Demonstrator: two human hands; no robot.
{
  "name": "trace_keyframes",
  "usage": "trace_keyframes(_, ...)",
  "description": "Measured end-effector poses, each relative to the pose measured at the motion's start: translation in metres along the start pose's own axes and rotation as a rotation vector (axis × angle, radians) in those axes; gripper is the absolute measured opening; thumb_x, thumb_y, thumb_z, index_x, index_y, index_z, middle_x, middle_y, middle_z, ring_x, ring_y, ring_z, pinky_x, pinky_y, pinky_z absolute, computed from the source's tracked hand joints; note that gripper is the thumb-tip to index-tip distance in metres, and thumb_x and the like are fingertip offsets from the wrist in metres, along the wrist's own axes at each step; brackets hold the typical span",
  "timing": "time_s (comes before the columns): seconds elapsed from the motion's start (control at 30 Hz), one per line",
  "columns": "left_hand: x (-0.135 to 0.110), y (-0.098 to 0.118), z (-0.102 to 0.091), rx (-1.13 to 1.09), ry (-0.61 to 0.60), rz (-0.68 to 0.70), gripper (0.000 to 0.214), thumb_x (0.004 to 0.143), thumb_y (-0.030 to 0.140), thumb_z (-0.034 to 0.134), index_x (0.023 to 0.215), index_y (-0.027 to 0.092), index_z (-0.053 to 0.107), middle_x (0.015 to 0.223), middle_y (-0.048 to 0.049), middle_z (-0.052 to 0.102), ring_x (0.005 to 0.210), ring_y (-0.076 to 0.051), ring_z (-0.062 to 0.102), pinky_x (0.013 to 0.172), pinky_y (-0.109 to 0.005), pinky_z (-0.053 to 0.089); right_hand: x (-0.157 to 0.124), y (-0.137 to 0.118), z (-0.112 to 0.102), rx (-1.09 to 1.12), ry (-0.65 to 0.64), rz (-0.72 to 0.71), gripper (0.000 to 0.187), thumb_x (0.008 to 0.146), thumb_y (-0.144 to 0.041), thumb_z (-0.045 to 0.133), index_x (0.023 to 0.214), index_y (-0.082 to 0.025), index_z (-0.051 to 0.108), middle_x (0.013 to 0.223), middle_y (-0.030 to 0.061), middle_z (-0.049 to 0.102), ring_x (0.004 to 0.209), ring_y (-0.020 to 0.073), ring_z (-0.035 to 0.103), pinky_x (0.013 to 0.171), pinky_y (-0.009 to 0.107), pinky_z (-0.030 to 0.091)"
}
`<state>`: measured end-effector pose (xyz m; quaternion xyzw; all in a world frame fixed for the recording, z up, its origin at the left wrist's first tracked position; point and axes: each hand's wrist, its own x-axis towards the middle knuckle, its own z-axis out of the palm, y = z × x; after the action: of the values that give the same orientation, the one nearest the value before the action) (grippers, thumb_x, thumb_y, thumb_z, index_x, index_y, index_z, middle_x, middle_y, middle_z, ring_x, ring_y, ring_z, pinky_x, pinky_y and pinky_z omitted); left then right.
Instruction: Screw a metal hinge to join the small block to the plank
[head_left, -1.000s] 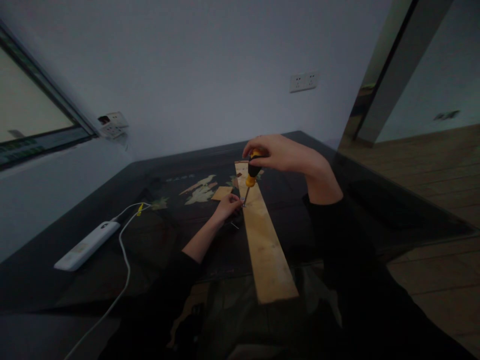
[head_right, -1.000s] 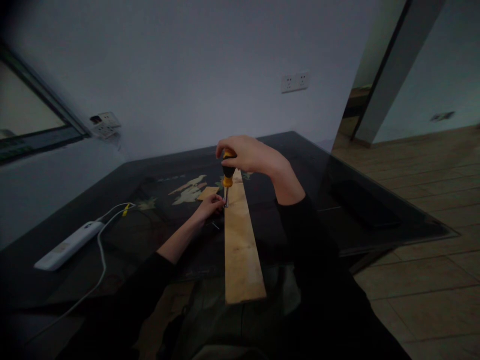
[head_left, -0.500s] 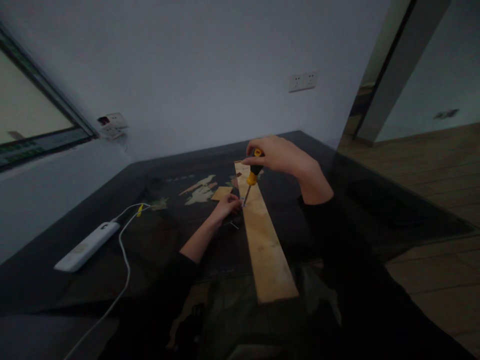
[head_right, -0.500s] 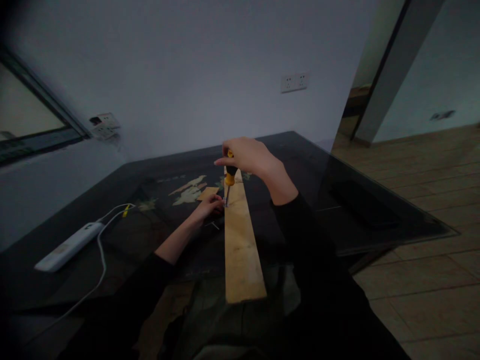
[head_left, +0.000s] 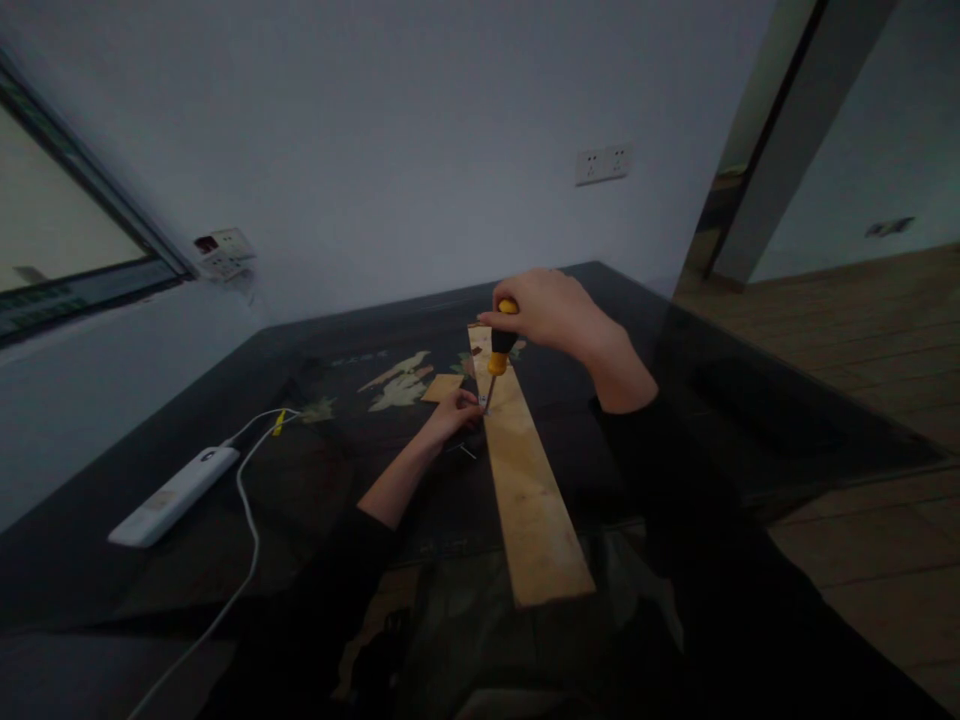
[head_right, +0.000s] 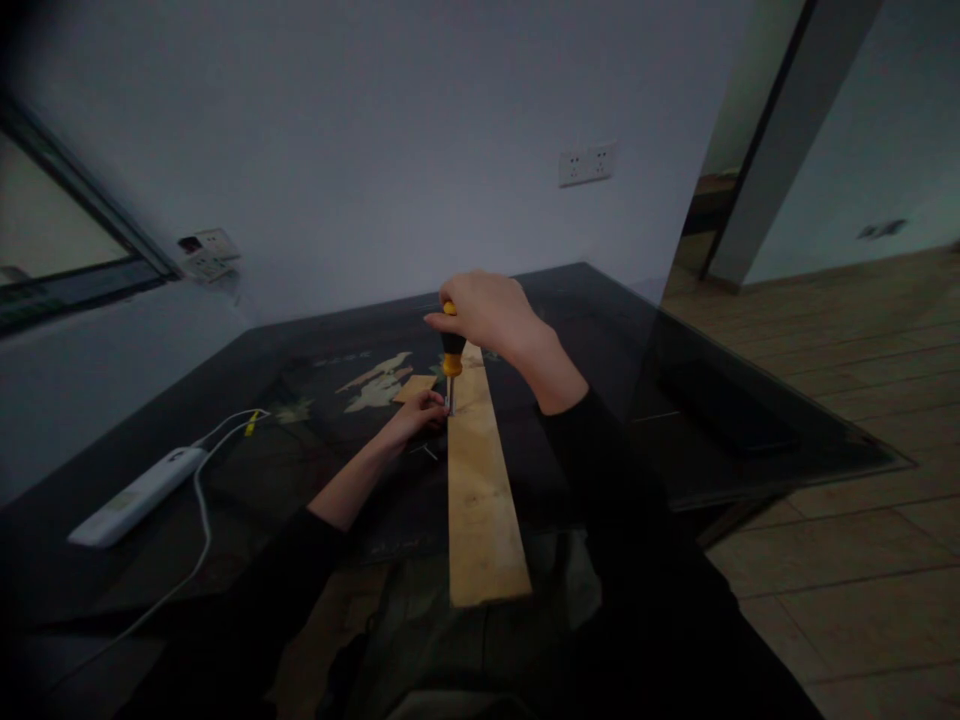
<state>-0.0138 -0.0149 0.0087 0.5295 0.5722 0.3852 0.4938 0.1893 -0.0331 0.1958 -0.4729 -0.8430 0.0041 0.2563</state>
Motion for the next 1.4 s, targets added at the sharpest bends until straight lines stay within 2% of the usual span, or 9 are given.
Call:
trace_keyframes(0.1, -0.001, 0.001, 0.001, 0.007, 0.001, -0.001, 0.019, 0.075, 0.015, 0.07, 0.082, 0.016, 0.053, 0.068, 0.0004, 0.061, 0.06, -0.009, 0.058, 0.056, -0.019, 0.046, 0.002, 0.001, 0.005, -0.021, 0.006, 0.061, 0.039, 0.086, -0.054, 0.056, 0.085, -0.018, 0.072, 0.081, 0.0102, 0.066, 0.082, 0.0218, 0.059, 0.07, 0.032, 0.037)
trace_keyframes(0.2, -0.003, 0.004, 0.001, 0.023, 0.003, -0.009, 0.019, 0.075, 0.015, 0.07, 0.083, 0.016, 0.053, 0.071, -0.0008, 0.063, 0.061, -0.009, 0.059, 0.056, -0.019, 0.046, 0.004, 0.01, 0.005, 0.019, -0.054, 0.006, 0.039, 0.085, -0.054, 0.058, 0.096, -0.019, 0.071, 0.09, 0.0098, 0.068, 0.083, 0.0213, 0.06, 0.07, 0.031, 0.038)
trace_keyframes(0.37, -0.002, 0.006, 0.002, 0.027, 0.014, -0.054, 0.021, 0.075, 0.013, 0.071, 0.084, 0.016, 0.052, 0.069, 0.0006, 0.063, 0.056, -0.008, 0.057, 0.053, -0.019, 0.045, 0.005, 0.026, -0.002, 0.17, -0.174, -0.22, 0.034, 0.078, -0.031, 0.067, 0.11, -0.019, 0.066, 0.105, 0.007, 0.068, 0.09, 0.0191, 0.059, 0.074, 0.028, 0.04)
trace_keyframes(0.43, -0.001, 0.005, 0.002, 0.022, 0.012, -0.054, 0.021, 0.075, 0.012, 0.071, 0.085, 0.016, 0.052, 0.069, 0.0011, 0.063, 0.057, -0.008, 0.057, 0.053, -0.018, 0.045, 0.005, 0.025, -0.005, 0.206, -0.194, -0.248, 0.033, 0.076, -0.024, 0.066, 0.108, -0.018, 0.067, 0.104, 0.0065, 0.068, 0.09, 0.0183, 0.059, 0.074, 0.028, 0.04)
trace_keyframes(0.53, -0.002, 0.004, 0.001, 0.027, 0.014, -0.043, 0.021, 0.076, 0.012, 0.071, 0.084, 0.016, 0.052, 0.07, 0.0005, 0.063, 0.058, -0.008, 0.058, 0.053, -0.017, 0.045, 0.005, 0.017, -0.005, 0.252, -0.209, -0.254, 0.028, 0.076, -0.024, 0.065, 0.104, -0.017, 0.068, 0.098, 0.0059, 0.068, 0.084, 0.0167, 0.059, 0.072, 0.028, 0.04)
trace_keyframes(0.77, -0.003, 0.003, 0.0, 0.028, -0.012, -0.009, 0.019, 0.077, 0.013, 0.07, 0.085, 0.016, 0.053, 0.068, 0.0008, 0.062, 0.059, -0.008, 0.059, 0.056, -0.018, 0.046, 0.004, 0.005, 0.006, 0.269, -0.109, -0.172, 0.024, 0.085, -0.033, 0.06, 0.104, -0.018, 0.063, 0.093, 0.0042, 0.065, 0.065, 0.0109, 0.057, 0.064, 0.026, 0.039)
trace_keyframes(0.97, -0.001, 0.003, 0.002, 0.044, 0.01, -0.022, 0.022, 0.075, 0.012, 0.072, 0.083, 0.016, 0.052, 0.063, 0.0024, 0.06, 0.057, -0.009, 0.058, 0.053, -0.018, 0.045, 0.006, 0.011, 0.004, 0.243, 0.036, -0.074, 0.023, 0.087, -0.028, 0.055, 0.106, -0.017, 0.06, 0.095, 0.0074, 0.065, 0.075, 0.0152, 0.058, 0.067, 0.028, 0.042)
trace_keyframes(1.4, -0.002, 0.004, 0.004, 0.035, 0.025, -0.045, 0.024, 0.075, 0.014, 0.074, 0.084, 0.017, 0.052, 0.064, 0.0022, 0.061, 0.057, -0.009, 0.059, 0.053, -0.018, 0.045, 0.017, 0.02, 0.021, 0.308, -0.01, -0.079, 0.019, 0.085, -0.026, 0.054, 0.102, -0.018, 0.058, 0.095, 0.005, 0.066, 0.062, 0.0094, 0.055, 0.059, 0.024, 0.042)
